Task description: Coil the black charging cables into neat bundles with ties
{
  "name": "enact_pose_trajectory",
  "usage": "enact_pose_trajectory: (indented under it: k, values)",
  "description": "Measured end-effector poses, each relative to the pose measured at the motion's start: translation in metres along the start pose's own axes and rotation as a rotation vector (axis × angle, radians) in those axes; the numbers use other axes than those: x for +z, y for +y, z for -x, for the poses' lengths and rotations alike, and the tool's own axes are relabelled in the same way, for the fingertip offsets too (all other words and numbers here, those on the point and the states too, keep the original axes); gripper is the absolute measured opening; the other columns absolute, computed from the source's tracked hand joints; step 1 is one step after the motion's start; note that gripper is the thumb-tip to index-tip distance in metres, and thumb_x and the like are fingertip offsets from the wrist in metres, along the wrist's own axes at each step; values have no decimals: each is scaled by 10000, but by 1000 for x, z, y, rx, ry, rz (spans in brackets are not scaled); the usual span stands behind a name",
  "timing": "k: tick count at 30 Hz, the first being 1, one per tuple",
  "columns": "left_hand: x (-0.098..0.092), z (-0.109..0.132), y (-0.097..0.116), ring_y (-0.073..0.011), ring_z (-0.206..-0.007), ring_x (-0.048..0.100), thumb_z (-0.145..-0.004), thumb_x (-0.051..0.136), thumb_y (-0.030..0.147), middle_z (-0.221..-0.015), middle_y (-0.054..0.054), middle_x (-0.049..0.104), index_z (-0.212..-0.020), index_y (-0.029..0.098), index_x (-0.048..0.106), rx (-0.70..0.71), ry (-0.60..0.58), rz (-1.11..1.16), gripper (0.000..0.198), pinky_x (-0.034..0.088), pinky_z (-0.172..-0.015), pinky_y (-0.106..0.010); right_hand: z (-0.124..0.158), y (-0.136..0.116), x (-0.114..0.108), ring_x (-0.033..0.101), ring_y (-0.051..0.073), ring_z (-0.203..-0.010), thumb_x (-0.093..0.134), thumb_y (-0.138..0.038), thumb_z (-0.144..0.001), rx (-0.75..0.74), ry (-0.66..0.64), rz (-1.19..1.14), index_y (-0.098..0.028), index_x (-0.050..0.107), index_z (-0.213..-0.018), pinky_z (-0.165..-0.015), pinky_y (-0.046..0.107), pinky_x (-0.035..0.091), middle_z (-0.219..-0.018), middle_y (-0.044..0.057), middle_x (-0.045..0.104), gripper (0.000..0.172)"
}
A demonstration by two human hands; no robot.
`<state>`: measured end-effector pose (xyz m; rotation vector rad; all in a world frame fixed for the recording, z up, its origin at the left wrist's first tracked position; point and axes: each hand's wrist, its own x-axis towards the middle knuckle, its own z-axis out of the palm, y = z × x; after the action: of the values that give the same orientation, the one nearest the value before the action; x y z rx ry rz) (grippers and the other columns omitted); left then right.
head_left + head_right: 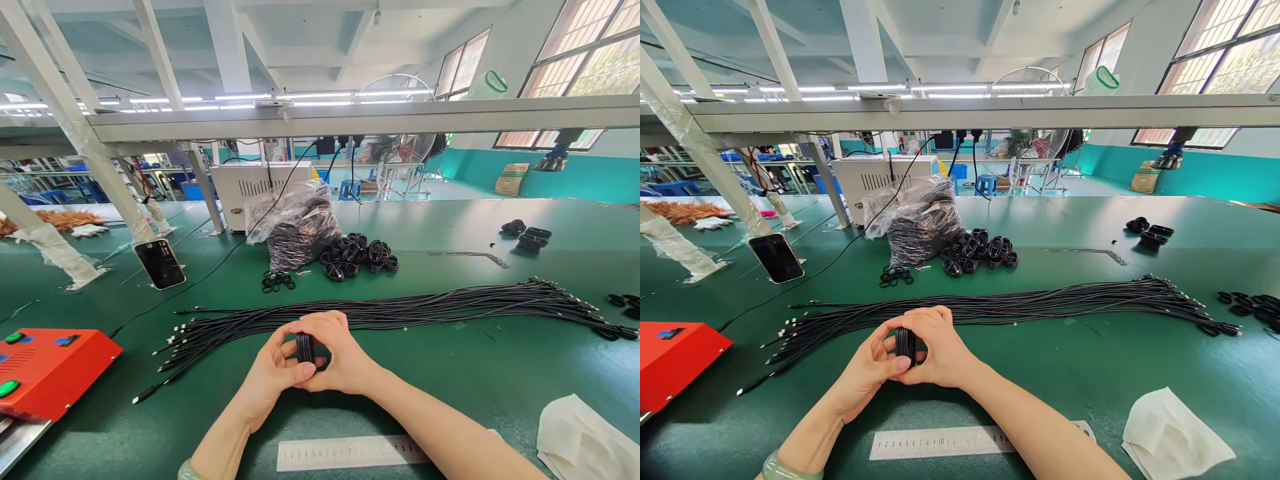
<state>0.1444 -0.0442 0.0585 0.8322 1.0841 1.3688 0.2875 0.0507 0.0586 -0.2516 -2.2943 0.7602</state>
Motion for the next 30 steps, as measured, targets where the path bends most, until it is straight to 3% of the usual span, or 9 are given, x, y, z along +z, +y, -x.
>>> enact_pose_trajectory:
  k: [4, 8, 9, 15, 19, 23, 25, 28, 30]
  values:
    - [-2, 1, 1, -280, -991, 687, -710, 793, 247, -1173, -114, 670, -1182, 228, 574, -5, -60, 69, 521, 535, -832, -361, 0, -5, 0, 512, 274, -1167, 791, -245, -613, 53, 5, 10, -295, 492, -1268, -1005, 436, 273, -1206, 51, 610, 722]
    - [-6, 2, 2, -264, -991, 689, -876, 610, 324, -1120, -116, 707, -1167, 193, 619, -47, -73, 182, 319, 545, -834, -362, 2, -7, 3, 445, 302, -1235, 877, -317, -545, 136, -28, -130, -324, 189, -1471, -1024, 468, 310, -1364, 100, 483, 1154]
    - [-7, 2, 3, -263, -998, 687, -898, 575, 325, -1107, -118, 715, -1163, 179, 629, -46, -79, 218, 307, 541, -851, -363, 3, -7, 3, 446, 298, -1239, 885, -307, -535, 162, -24, -183, -327, 151, -1479, -1027, 468, 321, -1396, 106, 448, 1197]
    - [-11, 0, 4, -248, -955, 700, -914, 536, 303, -1101, -128, 723, -1118, 157, 663, -46, -115, 251, 282, 547, -746, -282, 3, -7, 1, 473, 267, -1211, 851, -247, -603, 271, 48, -293, -320, 427, -1319, -1023, 444, 369, -1300, 51, 521, 836]
    - [-10, -2, 4, -223, -893, 704, -861, 618, 339, -1054, -103, 729, -1175, 204, 614, 27, 51, 100, 342, 541, -738, -292, 2, -7, -1, 464, 278, -1207, 856, -289, -601, 236, 93, -153, -315, 448, -1291, -1014, 467, 350, -1290, 55, 536, 802]
    - [-4, -3, 1, -256, -914, 697, -647, 822, 268, -1113, -95, 684, -1325, 273, 477, 104, 116, -81, 761, 540, -809, -362, 1, -5, 1, 464, 280, -1192, 812, -233, -652, 183, 49, -2, -293, 462, -1275, -999, 468, 325, -1248, 68, 560, 717]
    - [0, -4, -1, -275, -899, 702, -609, 840, 256, -1147, -99, 658, -1369, 309, 410, 106, 126, -137, 874, 551, -784, -394, 0, -5, -1, 451, 280, -1198, 806, -221, -650, 178, -7, 36, -273, 465, -1279, -999, 463, 317, -1271, 81, 535, 718]
    - [1, -3, -2, -267, -884, 707, -663, 800, 298, -1144, -97, 659, -1389, 328, 370, 96, 124, -162, 844, 548, -784, -404, -2, -6, -9, 426, 270, -1223, 788, -189, -646, 140, -114, 1, -277, 416, -1333, -1029, 461, 298, -1332, 81, 481, 786]
    - [1, -3, -2, -261, -911, 704, -687, 782, 304, -1153, -99, 662, -1368, 314, 403, 100, 115, -150, 779, 526, -843, -411, -3, -6, -16, 437, 243, -1211, 680, -103, -700, 152, -104, -47, -273, 415, -1316, -1033, 452, 310, -1318, 69, 485, 691]
